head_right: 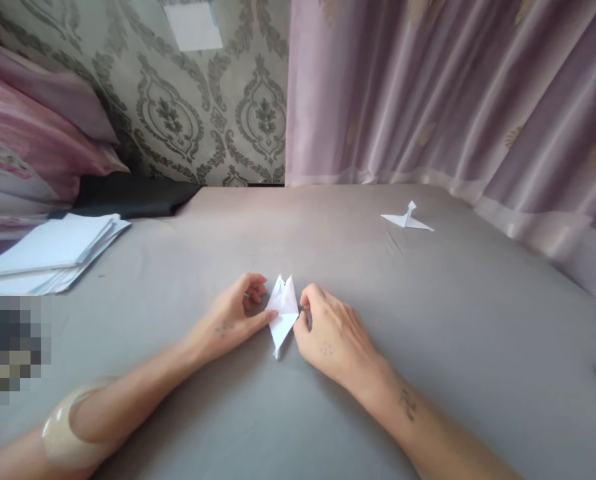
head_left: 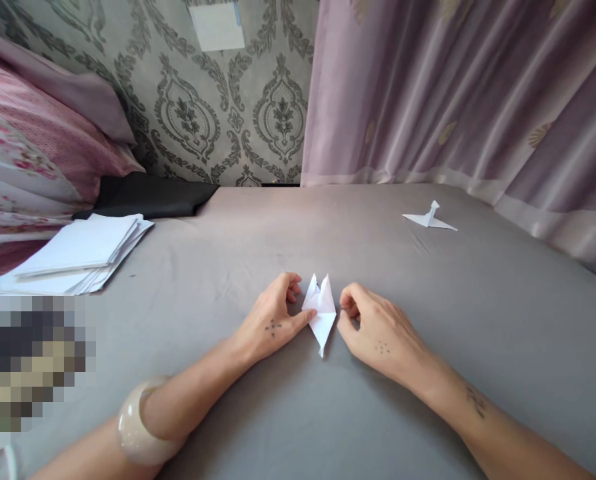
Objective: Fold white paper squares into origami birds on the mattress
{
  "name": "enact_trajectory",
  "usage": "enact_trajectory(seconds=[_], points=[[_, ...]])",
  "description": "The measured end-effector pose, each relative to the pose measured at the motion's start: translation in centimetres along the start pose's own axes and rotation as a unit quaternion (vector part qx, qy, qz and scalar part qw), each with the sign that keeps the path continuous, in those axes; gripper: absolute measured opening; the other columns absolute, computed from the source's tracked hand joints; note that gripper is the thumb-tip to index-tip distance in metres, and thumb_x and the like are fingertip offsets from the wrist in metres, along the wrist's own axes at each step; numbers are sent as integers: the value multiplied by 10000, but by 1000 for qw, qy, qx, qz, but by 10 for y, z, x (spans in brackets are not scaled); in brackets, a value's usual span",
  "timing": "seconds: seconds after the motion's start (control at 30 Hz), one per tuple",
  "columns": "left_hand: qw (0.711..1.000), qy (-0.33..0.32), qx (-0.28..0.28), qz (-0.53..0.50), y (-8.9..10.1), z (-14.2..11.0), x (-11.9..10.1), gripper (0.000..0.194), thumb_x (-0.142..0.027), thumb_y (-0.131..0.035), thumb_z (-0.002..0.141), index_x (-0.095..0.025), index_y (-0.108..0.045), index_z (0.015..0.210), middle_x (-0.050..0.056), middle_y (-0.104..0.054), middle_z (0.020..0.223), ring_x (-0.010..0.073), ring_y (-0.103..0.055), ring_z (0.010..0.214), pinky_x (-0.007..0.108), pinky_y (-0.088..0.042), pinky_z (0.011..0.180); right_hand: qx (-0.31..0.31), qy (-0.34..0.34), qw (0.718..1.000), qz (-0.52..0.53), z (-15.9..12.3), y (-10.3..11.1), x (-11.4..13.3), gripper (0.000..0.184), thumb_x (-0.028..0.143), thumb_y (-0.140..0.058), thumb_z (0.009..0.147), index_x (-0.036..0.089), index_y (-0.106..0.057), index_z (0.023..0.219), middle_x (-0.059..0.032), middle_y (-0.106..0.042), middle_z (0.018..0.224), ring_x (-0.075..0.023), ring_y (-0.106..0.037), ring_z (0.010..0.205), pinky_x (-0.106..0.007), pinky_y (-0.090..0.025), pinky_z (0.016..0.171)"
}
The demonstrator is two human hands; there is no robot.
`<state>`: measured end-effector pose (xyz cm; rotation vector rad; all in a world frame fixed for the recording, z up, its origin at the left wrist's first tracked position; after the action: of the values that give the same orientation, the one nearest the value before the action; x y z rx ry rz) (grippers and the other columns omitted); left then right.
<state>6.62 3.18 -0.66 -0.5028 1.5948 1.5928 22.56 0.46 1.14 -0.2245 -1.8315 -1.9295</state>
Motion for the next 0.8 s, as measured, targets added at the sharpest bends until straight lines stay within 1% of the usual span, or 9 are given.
enact_trajectory(seconds=[0.07,0.13,0.23,0.33,0.4,0.47,0.6,0.7,0.8], points=[[1000,1,13,-15,-5,1,5,389,-307,-686,760,-191,-511,1088,50,-604,965,173,-577,844,319,-502,735,-12,-25,999,30,2,-1,-6,107,253,-523,837,229,-528,941,-12,-636,883,-166,-604,788,-282,-408,654],[999,-4,30,-41,-8,1,6,341,-280,-670,777,-195,-515,1069,38,-596,941,161,-568,833,308,-495,742,-9,-21,999,46,4,-6,-6,115,310,-555,834,229,-534,914,-19,-632,924,-173,-603,831,-283,-417,677],[995,-16,47,-88,-11,1,3,287,-209,-639,789,-190,-506,1042,9,-572,881,135,-545,785,283,-479,734,3,-6,998,67,6,-14,-3,100,293,-573,828,223,-519,782,-1,-610,872,-157,-588,782,-275,-410,658],[993,-19,55,-107,-10,0,-4,177,-165,-612,796,-186,-518,944,-19,-539,790,119,-511,712,255,-445,674,-14,1,994,105,7,-15,-1,103,258,-582,828,224,-525,749,19,-592,819,-135,-570,714,-265,-409,638],[993,-32,36,-107,-5,0,-10,82,-165,-599,810,-183,-532,855,-18,-536,760,123,-505,707,251,-423,660,-47,13,990,133,7,-10,1,80,239,-585,832,227,-544,765,22,-584,810,-132,-569,714,-260,-417,644],[992,-70,-8,-103,7,-1,-19,44,-171,-591,827,-182,-553,808,-4,-560,779,139,-519,756,265,-420,705,-97,42,981,160,5,1,6,69,200,-576,836,228,-551,778,21,-574,805,-130,-571,732,-256,-425,663],[974,-166,-88,-126,29,-9,-39,51,-140,-581,848,-190,-590,855,22,-627,898,160,-567,883,305,-425,846,-206,113,952,196,-3,27,22,106,124,-562,837,225,-547,807,14,-576,822,-121,-566,746,-242,-433,683],[959,-194,-117,-174,36,-15,-44,75,-124,-589,850,-189,-593,888,31,-650,944,162,-604,927,301,-441,872,-250,154,935,199,-10,39,34,133,93,-562,837,225,-544,833,6,-580,840,-123,-563,762,-239,-436,681],[948,-184,-109,-237,33,-16,-42,57,-145,-588,863,-178,-598,909,43,-665,972,161,-624,934,290,-466,863,-260,184,926,203,-13,43,42,132,90,-549,856,221,-549,841,2,-578,833,-122,-559,755,-243,-444,686]])
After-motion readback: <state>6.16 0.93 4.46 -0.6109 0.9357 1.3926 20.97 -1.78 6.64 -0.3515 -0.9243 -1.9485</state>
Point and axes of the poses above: each hand's wrist, its own z-axis towards the middle knuckle, its own y-axis out of the back of the hand, x = y × z, the point moved 9 cm from there along z, towards the middle knuckle
